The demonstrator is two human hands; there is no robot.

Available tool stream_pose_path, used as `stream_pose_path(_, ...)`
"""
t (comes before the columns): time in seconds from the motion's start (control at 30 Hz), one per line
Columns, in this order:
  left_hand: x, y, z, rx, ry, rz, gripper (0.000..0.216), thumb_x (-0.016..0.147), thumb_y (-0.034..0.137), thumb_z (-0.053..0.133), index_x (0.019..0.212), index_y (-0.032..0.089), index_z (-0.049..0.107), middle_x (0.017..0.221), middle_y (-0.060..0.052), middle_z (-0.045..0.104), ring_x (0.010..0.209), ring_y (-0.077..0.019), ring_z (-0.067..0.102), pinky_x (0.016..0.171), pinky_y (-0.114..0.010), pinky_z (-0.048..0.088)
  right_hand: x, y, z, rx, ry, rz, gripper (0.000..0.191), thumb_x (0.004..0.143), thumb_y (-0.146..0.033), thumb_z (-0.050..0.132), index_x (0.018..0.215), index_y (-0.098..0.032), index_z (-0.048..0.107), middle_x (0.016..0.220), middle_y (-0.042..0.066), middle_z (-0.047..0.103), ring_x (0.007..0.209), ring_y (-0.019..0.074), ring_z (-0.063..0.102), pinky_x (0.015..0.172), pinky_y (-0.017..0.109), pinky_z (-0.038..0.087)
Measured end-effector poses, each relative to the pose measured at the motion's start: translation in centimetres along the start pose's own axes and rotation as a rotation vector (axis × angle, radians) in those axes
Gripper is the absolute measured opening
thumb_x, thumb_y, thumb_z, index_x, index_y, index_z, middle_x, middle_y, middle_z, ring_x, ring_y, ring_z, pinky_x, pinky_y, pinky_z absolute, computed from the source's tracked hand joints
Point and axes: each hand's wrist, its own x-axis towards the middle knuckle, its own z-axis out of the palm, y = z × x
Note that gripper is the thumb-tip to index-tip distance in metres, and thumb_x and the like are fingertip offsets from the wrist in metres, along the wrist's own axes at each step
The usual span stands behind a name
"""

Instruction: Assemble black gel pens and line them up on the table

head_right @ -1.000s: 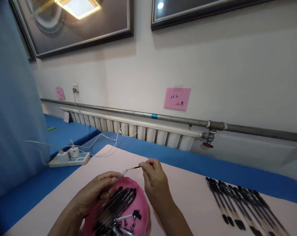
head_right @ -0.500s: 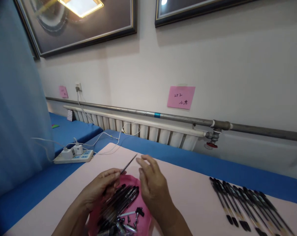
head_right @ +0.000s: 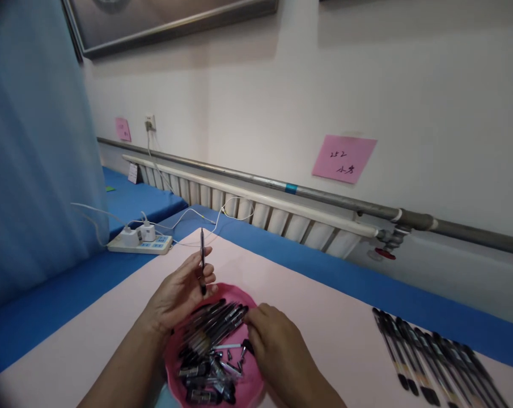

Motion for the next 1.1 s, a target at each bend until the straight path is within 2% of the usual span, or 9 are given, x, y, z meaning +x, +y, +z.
stream_pose_path(0.13,0.2,-0.6,0.1,0.078,0.035,-0.022,0.030,0.076,0.035,0.065,0.101,0.018,0.060,0.066,0.002,0.051,0.055,-0.0068,0.046,0.058,-0.021,0.042,-0.7,0.9,0.1,-0.077,-0.064,-0.041,0.018,0.080,-0.011,0.046,0.073,-0.023,0.057,0.074,0.000,0.063,0.070,0.0173,0.057,0.066,0.030,0.040)
stream_pose_path(0.23,0.3,-0.8,0.1,0.144,0.070,-0.042,0.030,0.076,0.036,0.064,0.099,0.018,0.060,0.063,0.003,0.051,0.050,-0.0054,0.043,0.050,-0.018,0.036,-0.5,0.5,-0.4,-0.107,-0.117,-0.081,0.018,0.077,-0.008,0.049,0.069,-0.022,0.057,0.074,0.000,0.063,0.072,0.0176,0.055,0.069,0.032,0.036)
stream_pose_path(0.37,0.3,-0.8,0.2,0.173,0.104,-0.047,0.027,0.078,0.034,0.062,0.100,0.018,0.060,0.062,0.004,0.050,0.047,-0.0047,0.040,0.048,-0.018,0.034,-0.1,-0.3,-0.3,-0.126,-0.148,-0.129,0.019,0.075,-0.007,0.051,0.064,-0.021,0.057,0.074,0.001,0.063,0.073,0.0179,0.053,0.071,0.035,0.033)
stream_pose_path(0.53,0.3,-1.0,0.3,0.212,0.103,-0.082,0.026,0.078,0.034,0.062,0.099,0.018,0.060,0.061,0.004,0.050,0.046,-0.0044,0.039,0.046,-0.018,0.033,-0.3,0.1,2.3,-0.182,-0.117,-0.219,0.016,0.066,-0.009,0.056,0.057,-0.022,0.055,0.065,0.001,0.063,0.068,0.0186,0.051,0.069,0.036,0.031)
stream_pose_path(0.6,0.3,-1.2,0.3,0.238,0.099,-0.090,0.026,0.078,0.034,0.061,0.098,0.017,0.060,0.061,0.004,0.050,0.046,-0.0042,0.039,0.046,-0.018,0.033,-0.4,0.7,3.5,-0.248,-0.067,-0.258,0.016,0.060,-0.008,0.058,0.053,-0.022,0.054,0.057,0.001,0.060,0.062,0.0181,0.050,0.071,0.038,0.031)
stream_pose_path(0.67,0.3,-1.3,0.3,0.260,0.097,-0.093,0.026,0.078,0.034,0.061,0.097,0.017,0.060,0.060,0.004,0.050,0.045,-0.0041,0.039,0.045,-0.018,0.033,-0.5,1.1,4.3,-0.314,-0.064,-0.279,0.016,0.058,-0.007,0.058,0.055,-0.023,0.056,0.057,0.001,0.061,0.062,0.0184,0.052,0.075,0.040,0.031)
stream_pose_path(0.77,0.4,-1.4,0.3,0.276,0.102,-0.097,0.027,0.078,0.035,0.061,0.097,0.016,0.060,0.061,0.004,0.051,0.045,-0.0041,0.039,0.045,-0.018,0.033,-0.4,1.4,4.4,-0.356,-0.110,-0.229,0.016,0.063,-0.008,0.058,0.061,-0.024,0.060,0.064,0.002,0.065,0.067,0.0191,0.054,0.079,0.042,0.031)
stream_pose_path(0.93,0.5,-1.4,0.3,0.288,0.128,-0.092,0.028,0.077,0.036,0.062,0.097,0.016,0.060,0.060,0.004,0.051,0.045,-0.0041,0.039,0.045,-0.018,0.031,0.3,0.9,3.7,-0.314,-0.375,-0.046,0.006,0.066,-0.017,0.062,0.065,-0.022,0.065,0.075,0.006,0.069,0.076,0.0219,0.057,0.079,0.041,0.031)
stream_pose_path(1.1,0.6,-1.4,-0.1,0.284,0.127,-0.081,0.026,0.077,0.035,0.062,0.096,0.017,0.060,0.060,0.004,0.051,0.045,-0.0039,0.039,0.045,-0.018,0.032,0.3,-0.1,2.9,-0.270,-0.359,0.016,0.010,0.069,-0.012,0.060,0.067,-0.020,0.065,0.078,0.005,0.068,0.077,0.0206,0.056,0.078,0.038,0.029)
